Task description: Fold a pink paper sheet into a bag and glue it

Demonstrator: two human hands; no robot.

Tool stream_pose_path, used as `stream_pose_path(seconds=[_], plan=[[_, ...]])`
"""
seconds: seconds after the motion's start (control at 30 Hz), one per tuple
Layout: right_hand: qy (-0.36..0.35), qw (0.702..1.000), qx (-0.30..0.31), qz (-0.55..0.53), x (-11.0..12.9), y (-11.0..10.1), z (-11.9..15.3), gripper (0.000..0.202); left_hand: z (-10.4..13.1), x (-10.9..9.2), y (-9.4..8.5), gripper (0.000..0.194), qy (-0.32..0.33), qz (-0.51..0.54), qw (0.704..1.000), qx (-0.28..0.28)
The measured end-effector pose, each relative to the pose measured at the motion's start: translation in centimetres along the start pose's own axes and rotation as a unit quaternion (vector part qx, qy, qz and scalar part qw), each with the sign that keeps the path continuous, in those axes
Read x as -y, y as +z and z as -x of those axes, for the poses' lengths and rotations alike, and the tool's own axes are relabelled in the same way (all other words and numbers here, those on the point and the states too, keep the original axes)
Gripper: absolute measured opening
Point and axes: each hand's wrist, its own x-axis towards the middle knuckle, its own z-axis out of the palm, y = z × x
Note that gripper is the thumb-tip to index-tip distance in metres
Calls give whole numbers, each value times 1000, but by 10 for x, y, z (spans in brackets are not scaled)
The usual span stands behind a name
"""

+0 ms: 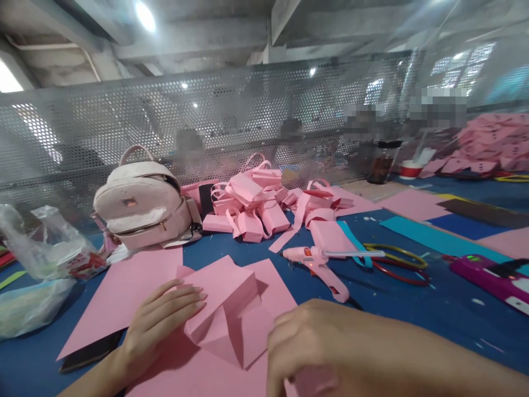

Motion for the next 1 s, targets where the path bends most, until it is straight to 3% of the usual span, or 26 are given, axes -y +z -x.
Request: stream_pose_path(seconds=[0.07, 0.17, 0.3, 0.43, 0.6, 0.73, 0.83, 1.0], plan=[[16, 998, -56, 32, -10, 5, 4, 16, -2, 1, -1, 36, -2, -5, 1000, -1], [25, 985, -162, 50, -25, 11, -1, 5, -12, -2, -6, 34, -3, -12, 1000, -2], [-24, 964, -245, 104, -31, 12, -22, 17, -35, -10, -18, 33, 30, -34, 999, -23], [-76, 945, -266, 176, -26, 8, -48, 15, -51, -14, -35, 30, 20, -40, 997, -60], [-81, 949, -271, 140, -21, 8, -70, 8, -53, -11, -47, 35, -15, -40, 995, -86], [-9, 956, -292, 5, -23, 9, -78, 5, -49, -19, -43, 49, -135, 19, 986, -99], [15, 951, -306, -38, -28, 10, -80, 6, -46, -31, -36, 47, -213, 77, 969, -99], [12, 945, -322, -61, -31, 13, -78, 8, -45, -45, -29, 51, -259, 118, 955, -82]])
